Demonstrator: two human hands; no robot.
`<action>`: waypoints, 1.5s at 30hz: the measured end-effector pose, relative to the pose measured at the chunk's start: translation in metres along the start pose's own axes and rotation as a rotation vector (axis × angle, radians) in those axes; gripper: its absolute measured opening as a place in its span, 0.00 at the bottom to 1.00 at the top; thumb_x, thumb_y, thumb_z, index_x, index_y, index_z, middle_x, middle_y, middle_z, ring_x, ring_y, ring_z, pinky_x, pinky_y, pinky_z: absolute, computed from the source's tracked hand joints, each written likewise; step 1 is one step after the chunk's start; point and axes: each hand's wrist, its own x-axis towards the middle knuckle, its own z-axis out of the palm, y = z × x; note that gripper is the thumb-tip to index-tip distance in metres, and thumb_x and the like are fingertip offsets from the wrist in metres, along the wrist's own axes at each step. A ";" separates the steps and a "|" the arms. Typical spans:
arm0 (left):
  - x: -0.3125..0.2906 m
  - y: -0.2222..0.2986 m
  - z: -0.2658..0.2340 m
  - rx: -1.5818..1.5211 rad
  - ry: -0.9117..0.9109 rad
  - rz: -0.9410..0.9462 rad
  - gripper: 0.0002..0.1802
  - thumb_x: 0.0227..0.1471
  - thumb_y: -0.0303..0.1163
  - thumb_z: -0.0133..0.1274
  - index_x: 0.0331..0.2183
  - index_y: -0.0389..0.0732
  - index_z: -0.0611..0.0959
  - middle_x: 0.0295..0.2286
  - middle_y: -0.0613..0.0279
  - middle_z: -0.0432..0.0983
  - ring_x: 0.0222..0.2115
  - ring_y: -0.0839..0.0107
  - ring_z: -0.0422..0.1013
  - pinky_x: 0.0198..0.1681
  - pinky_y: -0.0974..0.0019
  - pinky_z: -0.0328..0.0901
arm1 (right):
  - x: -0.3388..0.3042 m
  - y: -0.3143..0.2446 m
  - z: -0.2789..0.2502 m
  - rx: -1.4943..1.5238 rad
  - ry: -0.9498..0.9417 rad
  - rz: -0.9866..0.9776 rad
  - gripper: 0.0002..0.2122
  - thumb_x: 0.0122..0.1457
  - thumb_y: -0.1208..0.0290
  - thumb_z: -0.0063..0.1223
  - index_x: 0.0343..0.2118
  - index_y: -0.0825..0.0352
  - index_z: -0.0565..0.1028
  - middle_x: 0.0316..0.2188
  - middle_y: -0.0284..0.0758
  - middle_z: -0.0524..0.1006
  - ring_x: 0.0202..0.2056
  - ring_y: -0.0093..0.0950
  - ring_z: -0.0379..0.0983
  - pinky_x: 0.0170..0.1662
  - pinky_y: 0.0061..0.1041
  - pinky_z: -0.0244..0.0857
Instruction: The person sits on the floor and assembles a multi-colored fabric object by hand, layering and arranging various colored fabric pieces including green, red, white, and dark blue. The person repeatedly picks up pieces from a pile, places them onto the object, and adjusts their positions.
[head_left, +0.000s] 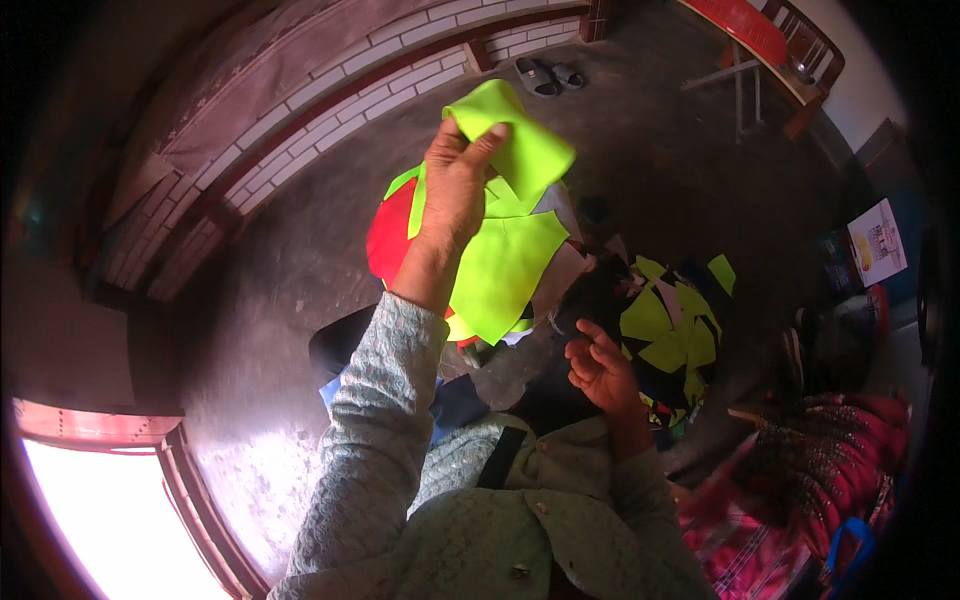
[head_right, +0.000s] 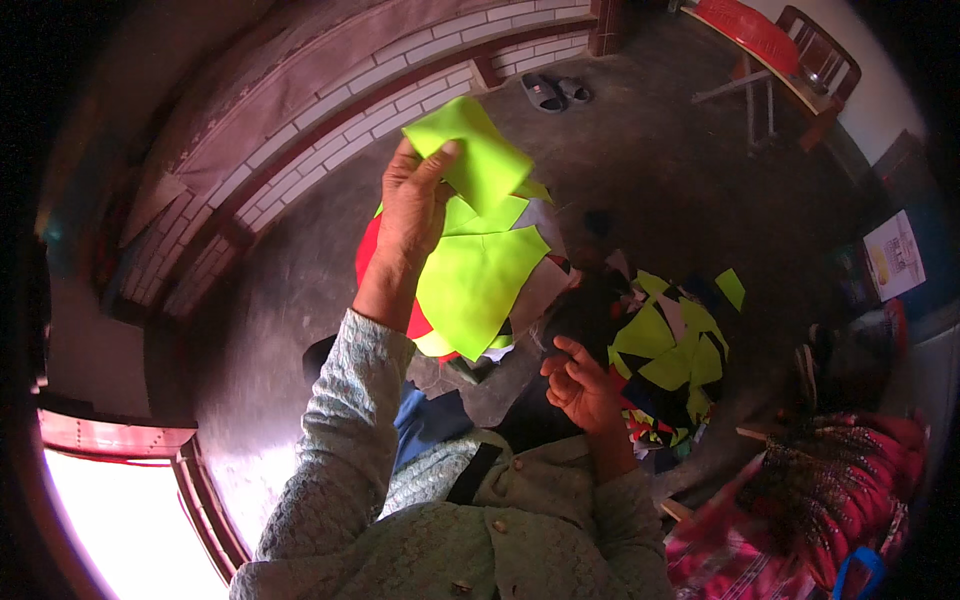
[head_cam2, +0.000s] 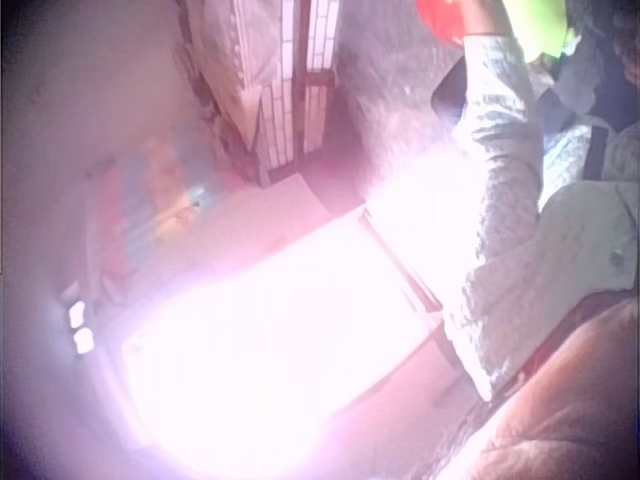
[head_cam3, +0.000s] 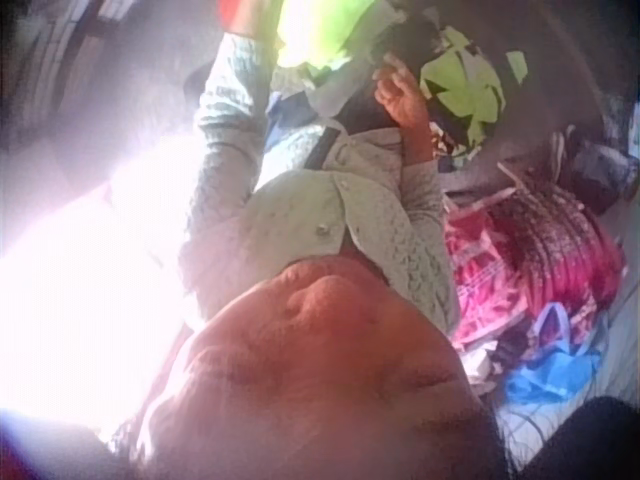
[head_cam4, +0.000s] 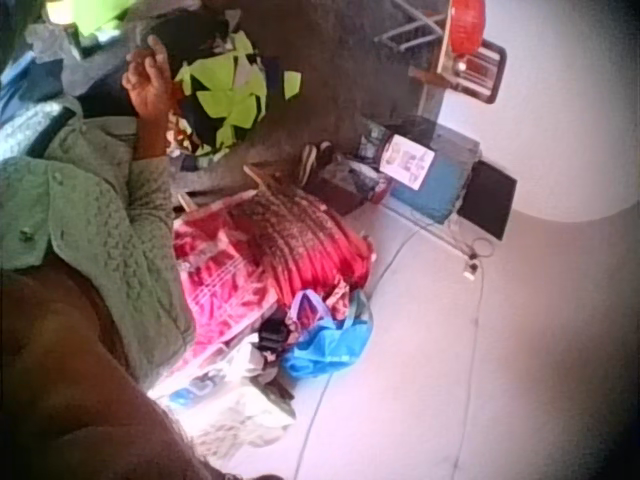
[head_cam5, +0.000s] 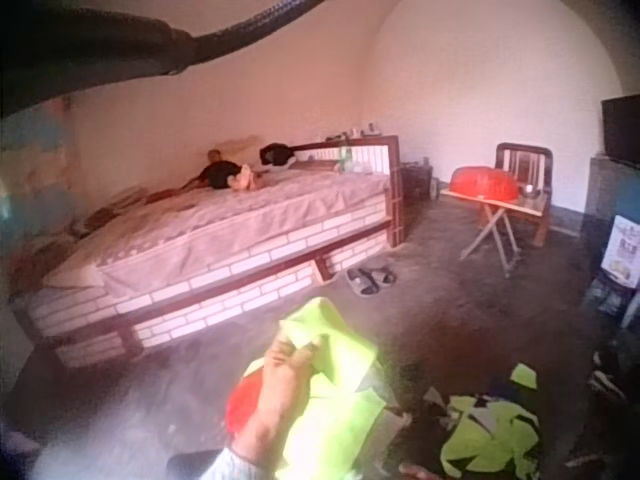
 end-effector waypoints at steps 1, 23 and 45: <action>0.002 -0.002 -0.004 0.014 0.075 0.010 0.12 0.51 0.27 0.53 0.40 0.39 0.75 0.35 0.63 0.75 0.33 0.73 0.72 0.36 0.66 0.68 | 0.000 0.000 0.001 0.004 0.000 0.000 0.19 0.60 0.70 0.43 0.54 0.63 0.59 0.39 0.41 0.73 0.20 0.18 0.58 0.27 0.23 0.58; -0.033 -0.071 -0.090 0.307 0.212 -0.620 0.18 0.52 0.25 0.46 0.44 0.28 0.64 0.33 0.44 0.74 0.27 0.57 0.76 0.23 0.64 0.72 | 0.003 0.002 0.000 0.033 -0.017 0.005 0.18 0.62 0.71 0.38 0.55 0.66 0.59 0.39 0.41 0.73 0.20 0.18 0.60 0.27 0.23 0.57; -0.011 -0.056 -0.085 1.879 0.061 0.317 0.32 0.42 0.34 0.59 0.50 0.39 0.69 0.43 0.50 0.67 0.43 0.53 0.66 0.46 0.55 0.62 | 0.002 -0.006 -0.004 0.172 -0.030 0.028 0.17 0.62 0.71 0.41 0.54 0.65 0.61 0.37 0.41 0.73 0.24 0.20 0.65 0.28 0.23 0.59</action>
